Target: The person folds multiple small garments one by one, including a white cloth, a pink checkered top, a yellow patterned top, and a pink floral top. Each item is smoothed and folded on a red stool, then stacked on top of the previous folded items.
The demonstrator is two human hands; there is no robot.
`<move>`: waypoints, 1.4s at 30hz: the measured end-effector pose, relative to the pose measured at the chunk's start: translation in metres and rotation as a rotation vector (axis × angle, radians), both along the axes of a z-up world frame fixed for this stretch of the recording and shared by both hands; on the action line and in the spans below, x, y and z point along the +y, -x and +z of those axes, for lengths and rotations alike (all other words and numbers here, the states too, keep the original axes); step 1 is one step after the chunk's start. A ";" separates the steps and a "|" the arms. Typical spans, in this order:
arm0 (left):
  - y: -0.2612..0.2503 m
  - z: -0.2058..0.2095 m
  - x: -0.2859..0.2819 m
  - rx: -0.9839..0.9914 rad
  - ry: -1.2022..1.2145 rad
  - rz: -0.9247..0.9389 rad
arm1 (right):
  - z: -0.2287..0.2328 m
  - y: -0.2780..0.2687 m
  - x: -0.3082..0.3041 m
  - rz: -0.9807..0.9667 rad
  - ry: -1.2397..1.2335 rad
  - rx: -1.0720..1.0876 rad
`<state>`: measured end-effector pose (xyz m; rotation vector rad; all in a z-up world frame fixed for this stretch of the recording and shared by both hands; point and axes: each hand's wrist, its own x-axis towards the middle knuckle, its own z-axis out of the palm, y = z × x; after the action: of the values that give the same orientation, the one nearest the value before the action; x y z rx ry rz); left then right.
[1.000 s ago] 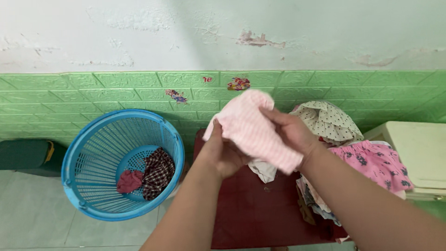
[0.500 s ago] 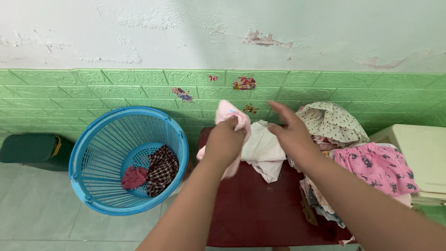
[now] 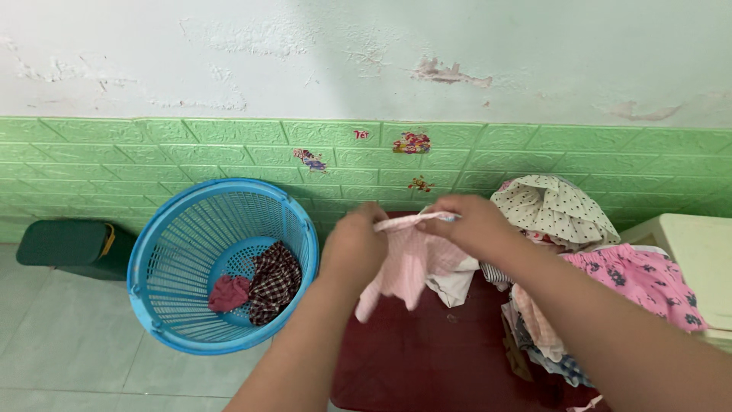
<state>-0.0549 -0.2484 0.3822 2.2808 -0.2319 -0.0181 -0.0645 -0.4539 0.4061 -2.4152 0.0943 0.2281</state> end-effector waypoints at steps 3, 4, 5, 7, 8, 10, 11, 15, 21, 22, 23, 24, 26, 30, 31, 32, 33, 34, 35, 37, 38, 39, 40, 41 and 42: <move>-0.007 -0.005 0.009 -0.060 0.089 -0.006 | 0.012 -0.001 -0.003 -0.156 -0.113 0.198; -0.008 -0.006 0.012 -0.061 0.112 -0.013 | 0.014 -0.002 -0.004 -0.224 -0.273 0.203; -0.008 -0.007 0.015 -0.022 0.122 0.005 | 0.015 -0.002 -0.005 -0.292 -0.433 0.207; -0.008 -0.009 0.021 0.057 0.143 0.039 | 0.013 -0.001 -0.010 -0.271 -0.520 0.143; -0.008 -0.009 0.024 0.093 0.150 0.024 | 0.011 -0.001 -0.014 -0.261 -0.564 0.109; -0.006 -0.011 0.027 0.163 0.165 -0.006 | 0.004 -0.001 -0.022 -0.271 -0.582 0.122; -0.005 -0.011 0.028 0.205 0.218 -0.013 | 0.001 0.000 -0.026 -0.276 -0.591 0.129; -0.002 -0.010 0.029 0.289 0.528 -0.074 | -0.008 0.006 -0.042 -0.210 -1.067 0.073; 0.005 0.009 0.030 0.574 0.691 -0.152 | -0.004 0.009 -0.052 -0.279 -1.522 0.082; 0.006 0.012 0.030 0.592 0.672 -0.207 | -0.002 0.009 -0.052 -0.250 -1.565 0.102; 0.008 0.015 0.031 0.607 0.637 -0.223 | 0.000 0.009 -0.052 -0.221 -1.607 0.123; 0.008 0.017 0.031 0.622 0.598 -0.243 | 0.002 0.010 -0.053 -0.224 -1.614 0.123; 0.008 0.019 0.031 0.621 0.530 -0.246 | 0.007 0.012 -0.053 -0.229 -1.626 0.125; 0.001 0.015 0.040 0.613 0.405 -0.158 | 0.014 0.018 -0.055 -0.300 -1.596 0.108; -0.002 0.013 0.042 0.624 0.373 -0.132 | 0.015 0.018 -0.057 -0.311 -1.572 0.104; -0.004 0.011 0.045 0.537 0.335 -0.131 | 0.016 0.018 -0.059 -0.322 -1.550 0.099; -0.006 0.008 0.047 0.449 0.297 -0.130 | 0.015 0.017 -0.061 -0.357 -1.383 0.131; -0.009 0.006 0.050 0.361 0.259 -0.130 | 0.015 0.015 -0.065 -0.388 -1.216 0.161; -0.012 0.005 0.053 0.350 0.278 -0.136 | 0.012 0.014 -0.068 -0.417 -1.049 0.191; -0.015 0.003 0.058 0.329 0.319 -0.145 | 0.003 0.011 -0.074 -0.268 -0.659 0.260; -0.016 0.003 0.059 0.300 0.230 -0.148 | -0.002 0.008 -0.077 -0.192 -0.465 0.287; -0.017 0.003 0.058 0.270 0.141 -0.150 | -0.008 0.005 -0.079 -0.146 -0.378 0.217; -0.017 0.004 0.057 0.241 0.053 -0.150 | -0.014 0.002 -0.081 -0.099 -0.290 0.149; -0.017 0.005 0.056 0.191 -0.054 -0.148 | -0.018 0.000 -0.084 -0.052 -0.202 0.081; -0.017 0.005 0.054 0.141 -0.163 -0.148 | -0.023 -0.001 -0.087 -0.016 0.038 -0.041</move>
<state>-0.0383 -0.1948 0.3874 2.4074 -0.3351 -0.2827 -0.0637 -0.5405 0.3832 -2.4542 0.1005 0.1707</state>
